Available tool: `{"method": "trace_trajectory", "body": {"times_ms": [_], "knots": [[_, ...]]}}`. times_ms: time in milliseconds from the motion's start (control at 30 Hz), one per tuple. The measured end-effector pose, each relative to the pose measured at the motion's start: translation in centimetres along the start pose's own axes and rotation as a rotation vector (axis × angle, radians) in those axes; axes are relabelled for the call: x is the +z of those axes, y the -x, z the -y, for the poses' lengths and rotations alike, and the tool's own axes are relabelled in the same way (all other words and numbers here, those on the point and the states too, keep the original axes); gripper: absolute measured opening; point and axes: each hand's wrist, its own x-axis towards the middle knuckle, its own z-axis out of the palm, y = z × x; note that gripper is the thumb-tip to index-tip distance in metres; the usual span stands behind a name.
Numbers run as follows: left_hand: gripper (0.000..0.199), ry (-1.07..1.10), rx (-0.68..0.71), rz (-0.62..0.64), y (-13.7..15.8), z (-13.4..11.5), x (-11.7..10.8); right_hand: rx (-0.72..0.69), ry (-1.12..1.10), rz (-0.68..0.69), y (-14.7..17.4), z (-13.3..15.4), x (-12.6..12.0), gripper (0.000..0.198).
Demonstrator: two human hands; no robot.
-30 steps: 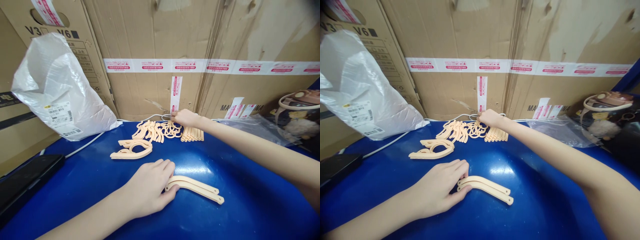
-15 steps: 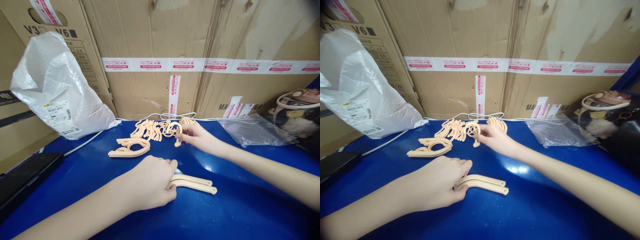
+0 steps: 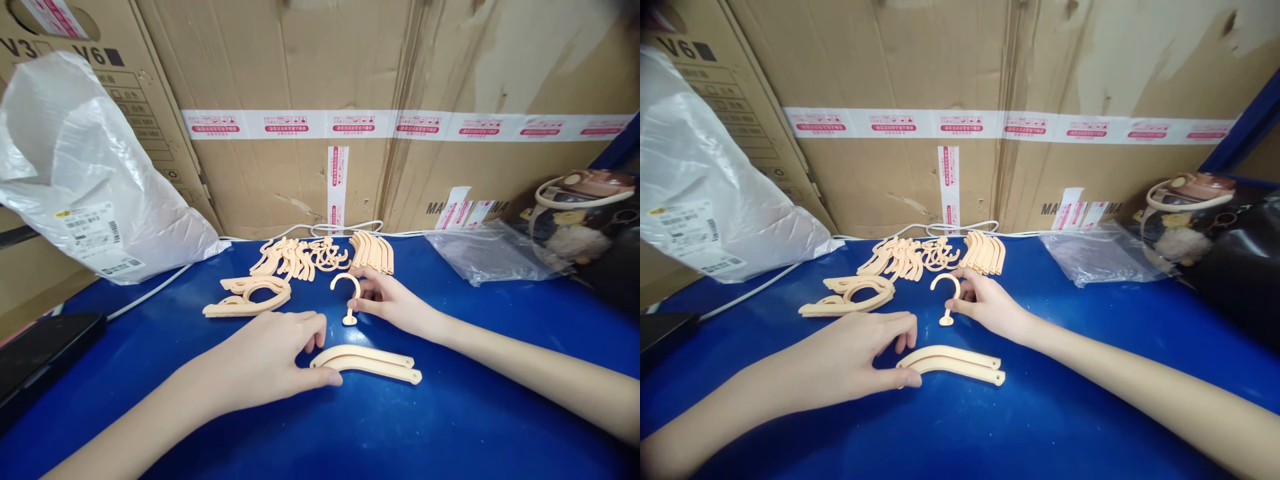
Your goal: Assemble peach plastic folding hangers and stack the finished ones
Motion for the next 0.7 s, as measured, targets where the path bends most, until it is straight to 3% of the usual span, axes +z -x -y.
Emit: {"method": "trace_trajectory", "body": {"times_ms": [267, 433, 533, 700], "knots": [[0.036, -0.104, 0.067, -0.043, -0.2, 0.0, 1.2, -0.066, 0.228, -0.059, 0.7, 0.2, 0.5, 0.048], [0.033, -0.13, 0.116, -0.067, -0.3, 0.0, 1.5, -0.196, 0.446, 0.016, 0.8, 1.5, 0.9, 0.017], [0.037, -0.134, 0.093, -0.07, -0.1, -0.1, 1.3, -0.261, 0.539, 0.074, 0.8, 2.1, 0.6, 0.017], [0.048, -0.122, 0.034, -0.085, 0.1, 0.0, 0.5, -0.243, 0.709, 0.149, 1.3, 2.6, -0.3, 0.019]]}}
